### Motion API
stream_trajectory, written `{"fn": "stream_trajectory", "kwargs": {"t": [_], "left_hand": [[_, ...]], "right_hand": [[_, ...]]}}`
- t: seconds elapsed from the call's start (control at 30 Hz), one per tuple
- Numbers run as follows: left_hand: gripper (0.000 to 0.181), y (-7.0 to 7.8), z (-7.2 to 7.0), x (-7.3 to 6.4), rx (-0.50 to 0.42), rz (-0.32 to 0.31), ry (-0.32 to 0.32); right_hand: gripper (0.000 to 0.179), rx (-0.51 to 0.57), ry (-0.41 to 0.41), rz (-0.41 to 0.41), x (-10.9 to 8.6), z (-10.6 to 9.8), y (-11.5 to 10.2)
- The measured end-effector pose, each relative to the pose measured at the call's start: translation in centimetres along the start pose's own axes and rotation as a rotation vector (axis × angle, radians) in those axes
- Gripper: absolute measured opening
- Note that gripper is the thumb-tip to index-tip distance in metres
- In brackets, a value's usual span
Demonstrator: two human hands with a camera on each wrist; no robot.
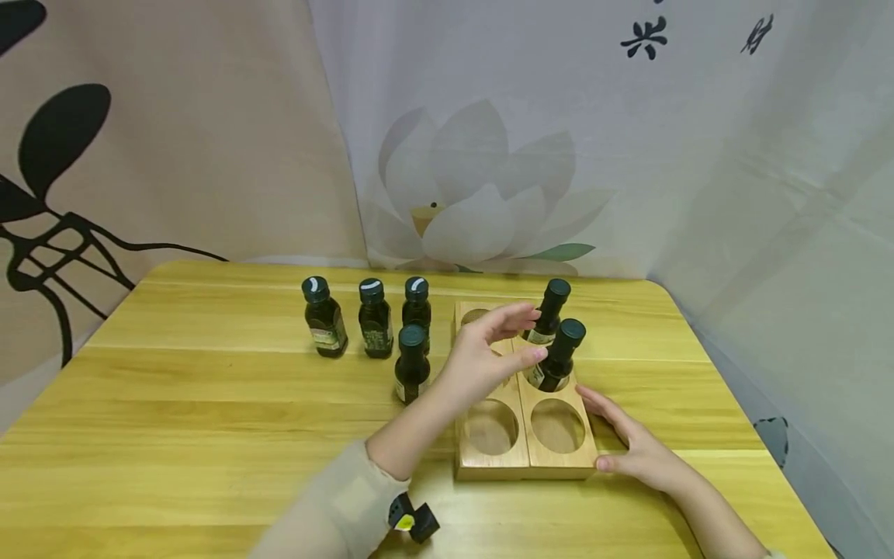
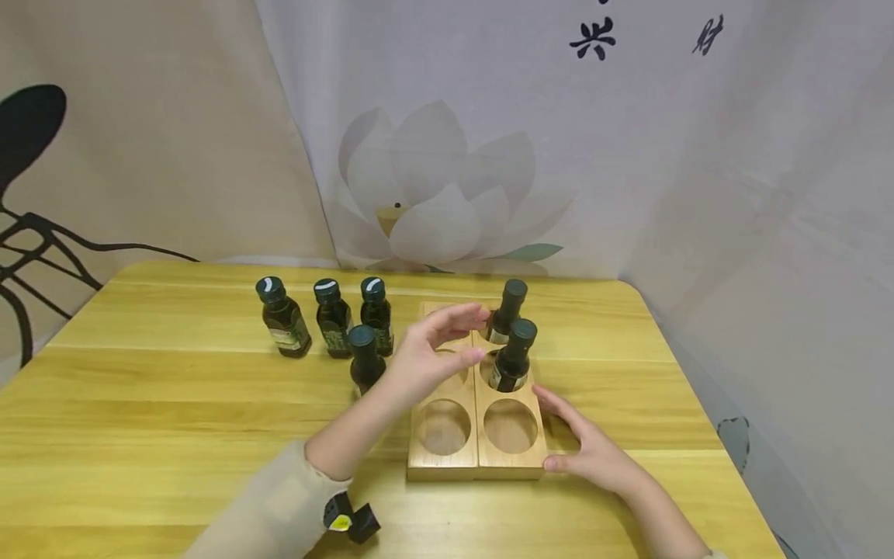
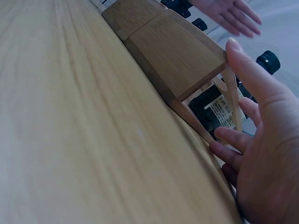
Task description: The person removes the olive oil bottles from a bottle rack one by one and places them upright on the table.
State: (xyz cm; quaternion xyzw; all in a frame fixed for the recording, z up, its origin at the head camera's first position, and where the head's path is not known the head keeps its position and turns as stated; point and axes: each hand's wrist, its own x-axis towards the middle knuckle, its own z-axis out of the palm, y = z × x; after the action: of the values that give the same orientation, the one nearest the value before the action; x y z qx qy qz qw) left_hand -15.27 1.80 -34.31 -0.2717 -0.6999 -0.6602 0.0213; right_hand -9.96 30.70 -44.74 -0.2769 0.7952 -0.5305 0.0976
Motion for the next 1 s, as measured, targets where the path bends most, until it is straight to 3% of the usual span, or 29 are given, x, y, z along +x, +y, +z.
{"fn": "stream_trajectory", "kwargs": {"t": [0.2,0.37,0.63,1.0], "left_hand": [[0.053,-1.6,2.6,1.3,-0.01,-0.008,-0.035],[0.05,-2.2,3.9,2.0,0.014,-0.032,-0.036],[0.051,-3.1,5.2,2.6,0.017,-0.127,-0.015],[0.039,-4.2,5.8,2.8,-0.009,-0.085,0.014]], "right_hand": [[0.084,-0.004,-0.001,0.001,0.0,0.0,0.0],[0.085,-0.001,-0.004,0.002,0.0,0.0,0.0],[0.085,-0.005,-0.006,-0.002,0.0,-0.1,-0.1],[0.084,-0.006,-0.006,0.009,0.0,0.0,-0.1]]}}
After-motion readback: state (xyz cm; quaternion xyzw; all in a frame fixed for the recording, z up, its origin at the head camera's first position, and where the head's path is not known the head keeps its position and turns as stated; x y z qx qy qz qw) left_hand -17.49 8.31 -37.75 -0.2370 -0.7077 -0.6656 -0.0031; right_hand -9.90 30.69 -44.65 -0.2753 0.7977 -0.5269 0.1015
